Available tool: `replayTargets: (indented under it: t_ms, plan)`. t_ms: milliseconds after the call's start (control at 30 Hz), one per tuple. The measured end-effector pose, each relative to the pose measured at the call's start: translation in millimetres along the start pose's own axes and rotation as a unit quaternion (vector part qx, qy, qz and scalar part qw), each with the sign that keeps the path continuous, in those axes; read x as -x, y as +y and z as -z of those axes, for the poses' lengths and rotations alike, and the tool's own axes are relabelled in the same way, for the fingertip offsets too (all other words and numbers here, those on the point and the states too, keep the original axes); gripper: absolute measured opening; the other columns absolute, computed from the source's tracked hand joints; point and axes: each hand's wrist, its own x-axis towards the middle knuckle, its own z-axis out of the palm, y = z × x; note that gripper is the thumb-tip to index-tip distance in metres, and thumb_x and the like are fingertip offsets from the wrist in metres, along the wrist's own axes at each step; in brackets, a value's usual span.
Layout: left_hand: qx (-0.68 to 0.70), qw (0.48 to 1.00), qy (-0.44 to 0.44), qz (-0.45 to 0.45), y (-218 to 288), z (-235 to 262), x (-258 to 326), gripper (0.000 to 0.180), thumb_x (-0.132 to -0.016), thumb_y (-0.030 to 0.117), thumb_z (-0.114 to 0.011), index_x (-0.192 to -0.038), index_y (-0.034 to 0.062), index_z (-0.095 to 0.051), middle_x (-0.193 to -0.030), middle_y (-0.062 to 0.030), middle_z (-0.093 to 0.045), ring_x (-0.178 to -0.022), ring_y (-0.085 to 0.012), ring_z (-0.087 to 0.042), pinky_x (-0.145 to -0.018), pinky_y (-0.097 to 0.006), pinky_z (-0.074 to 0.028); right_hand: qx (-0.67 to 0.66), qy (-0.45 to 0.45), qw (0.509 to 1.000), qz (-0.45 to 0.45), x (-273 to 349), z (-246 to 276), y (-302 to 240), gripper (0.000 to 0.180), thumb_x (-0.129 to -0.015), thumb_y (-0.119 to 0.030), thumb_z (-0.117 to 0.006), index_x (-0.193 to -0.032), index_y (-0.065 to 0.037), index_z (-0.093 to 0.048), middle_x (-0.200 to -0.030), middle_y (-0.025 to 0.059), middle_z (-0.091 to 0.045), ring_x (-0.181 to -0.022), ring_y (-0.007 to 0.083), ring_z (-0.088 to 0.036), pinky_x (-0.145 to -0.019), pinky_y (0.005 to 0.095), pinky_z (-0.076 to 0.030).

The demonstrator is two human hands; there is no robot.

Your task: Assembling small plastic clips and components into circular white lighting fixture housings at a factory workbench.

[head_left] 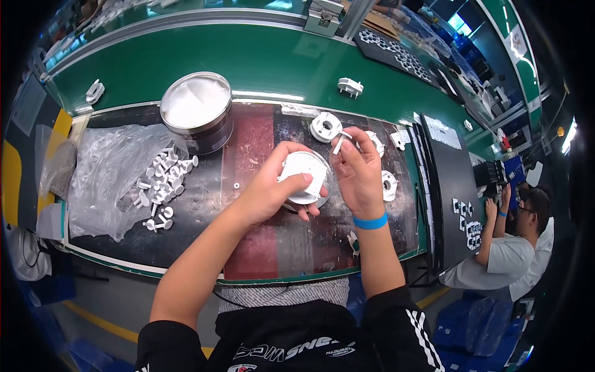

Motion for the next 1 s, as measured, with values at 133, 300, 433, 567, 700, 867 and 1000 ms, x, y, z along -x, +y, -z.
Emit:
replayTargets:
  t_ms: [133,300,433,567,700,867,1000]
  plan:
    - [-0.007,1.0,0.0,0.023,0,-3,1,0.039,-0.095,0.017,-0.056,-0.125,0.0047,-0.034,-0.094,-0.0196,-0.066,-0.064,-0.0205,-0.068,-0.05,-0.029,-0.055,-0.036,0.013,0.999,-0.034,3,-3,7,0.028,-0.092,-0.006,-0.065,-0.118,-0.001,-0.056,-0.103,0.0121,-0.066,-0.082,0.0108,-0.06,-0.072,0.024,-0.049]
    - [-0.011,0.999,0.005,0.042,-3,-2,-1,0.038,-0.096,0.017,-0.056,-0.123,0.0028,-0.034,-0.091,-0.0189,-0.066,-0.062,-0.0192,-0.067,-0.048,-0.028,-0.054,-0.024,0.032,0.997,-0.059,6,-10,11,0.028,-0.092,-0.007,-0.065,-0.118,-0.001,-0.055,-0.103,0.0123,-0.067,-0.079,0.0094,-0.059,-0.069,0.0224,-0.048]
    - [0.001,0.999,0.006,0.037,-4,-1,-1,0.037,-0.095,0.017,-0.056,-0.121,0.0023,-0.034,-0.09,-0.0193,-0.066,-0.06,-0.0195,-0.066,-0.046,-0.028,-0.053,-0.021,0.016,0.998,-0.065,6,-7,11,0.027,-0.092,-0.007,-0.065,-0.117,-0.002,-0.056,-0.101,0.0112,-0.068,-0.073,0.006,-0.056,-0.061,0.0192,-0.042]
    - [0.007,0.999,0.008,0.041,-6,0,-2,0.038,-0.095,0.017,-0.057,-0.121,0.0019,-0.034,-0.089,-0.0201,-0.066,-0.059,-0.02,-0.066,-0.045,-0.028,-0.053,-0.009,0.021,0.998,-0.064,8,-10,9,0.026,-0.092,-0.007,-0.065,-0.116,-0.001,-0.057,-0.1,0.0103,-0.069,-0.068,0.0035,-0.052,-0.057,0.0181,-0.038]
    - [0.008,0.999,0.009,0.041,-8,1,-2,0.038,-0.095,0.017,-0.057,-0.121,0.002,-0.034,-0.089,-0.0207,-0.066,-0.059,-0.0203,-0.066,-0.045,-0.028,-0.053,-0.015,0.021,0.997,-0.071,7,-6,13,0.026,-0.092,-0.006,-0.065,-0.116,-0.001,-0.057,-0.099,0.01,-0.07,-0.068,0.0032,-0.052,-0.057,0.0182,-0.038]
    - [0.014,0.999,0.006,0.04,-7,1,-3,0.037,-0.095,0.017,-0.056,-0.121,0.0025,-0.034,-0.089,-0.0209,-0.066,-0.059,-0.0205,-0.067,-0.045,-0.029,-0.053,-0.012,-0.015,0.998,-0.067,7,-3,11,0.025,-0.093,-0.007,-0.064,-0.116,-0.005,-0.057,-0.104,0.0115,-0.068,-0.081,0.0097,-0.062,-0.062,0.0193,-0.046]
    - [0.005,0.998,0.01,0.065,-2,-3,-4,0.036,-0.095,0.015,-0.056,-0.121,0.003,-0.034,-0.089,-0.0206,-0.067,-0.059,-0.02,-0.067,-0.045,-0.029,-0.053,0.14,-0.04,0.988,0.051,9,-8,6,0.02,-0.091,-0.004,-0.064,-0.111,-0.002,-0.059,-0.103,0.0116,-0.068,-0.083,0.0124,-0.063,-0.072,0.025,-0.05]
